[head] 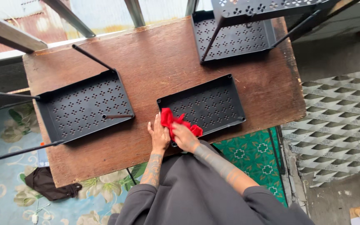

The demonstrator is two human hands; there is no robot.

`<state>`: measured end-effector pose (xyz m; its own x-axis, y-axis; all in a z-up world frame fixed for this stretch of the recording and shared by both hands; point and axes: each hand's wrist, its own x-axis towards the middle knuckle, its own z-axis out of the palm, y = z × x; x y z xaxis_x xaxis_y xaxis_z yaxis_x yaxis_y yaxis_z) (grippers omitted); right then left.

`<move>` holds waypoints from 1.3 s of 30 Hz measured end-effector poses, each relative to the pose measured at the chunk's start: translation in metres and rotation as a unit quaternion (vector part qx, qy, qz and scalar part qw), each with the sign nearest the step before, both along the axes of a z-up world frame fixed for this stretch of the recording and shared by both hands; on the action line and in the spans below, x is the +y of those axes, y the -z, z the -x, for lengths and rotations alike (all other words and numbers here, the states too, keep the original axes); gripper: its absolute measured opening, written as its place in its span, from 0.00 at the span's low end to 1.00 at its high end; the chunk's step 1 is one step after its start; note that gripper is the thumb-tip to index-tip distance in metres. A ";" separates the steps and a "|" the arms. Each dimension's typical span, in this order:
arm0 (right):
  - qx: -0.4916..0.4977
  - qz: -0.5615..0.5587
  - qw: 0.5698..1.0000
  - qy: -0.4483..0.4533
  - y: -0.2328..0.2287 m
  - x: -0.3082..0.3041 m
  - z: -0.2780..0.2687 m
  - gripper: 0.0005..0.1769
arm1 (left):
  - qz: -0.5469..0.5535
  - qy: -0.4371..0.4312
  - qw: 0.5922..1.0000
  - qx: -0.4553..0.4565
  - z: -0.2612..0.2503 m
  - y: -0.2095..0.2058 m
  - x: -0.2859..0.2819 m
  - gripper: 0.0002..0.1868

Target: The person wipes a black plastic tray with a red cloth, then inserts metal rods into the tray's corner holes to form a stand. The person repeats this process with a second tray, stacking the completed units on a wooden table.

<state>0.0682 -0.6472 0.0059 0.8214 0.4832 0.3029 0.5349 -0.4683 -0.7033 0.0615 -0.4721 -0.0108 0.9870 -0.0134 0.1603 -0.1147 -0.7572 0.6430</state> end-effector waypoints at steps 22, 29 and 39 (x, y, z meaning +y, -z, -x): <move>0.085 0.110 0.983 -0.116 -0.053 -0.059 -0.020 0.17 | -0.044 -0.019 0.998 -0.034 0.001 0.002 -0.002 0.31; -0.086 0.410 0.901 0.113 -0.062 -0.174 -0.082 0.17 | -0.031 -0.026 0.999 -0.025 0.001 0.001 -0.004 0.32; -0.108 0.150 0.979 -0.082 -0.031 -0.015 -0.080 0.20 | -0.021 -0.020 0.999 -0.021 -0.002 -0.007 -0.004 0.32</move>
<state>0.1483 -0.6620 0.0365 0.6572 0.6978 0.2849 0.7417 -0.5318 -0.4086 0.0634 -0.4757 -0.0038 0.9791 0.0190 0.2026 -0.1100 -0.7883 0.6054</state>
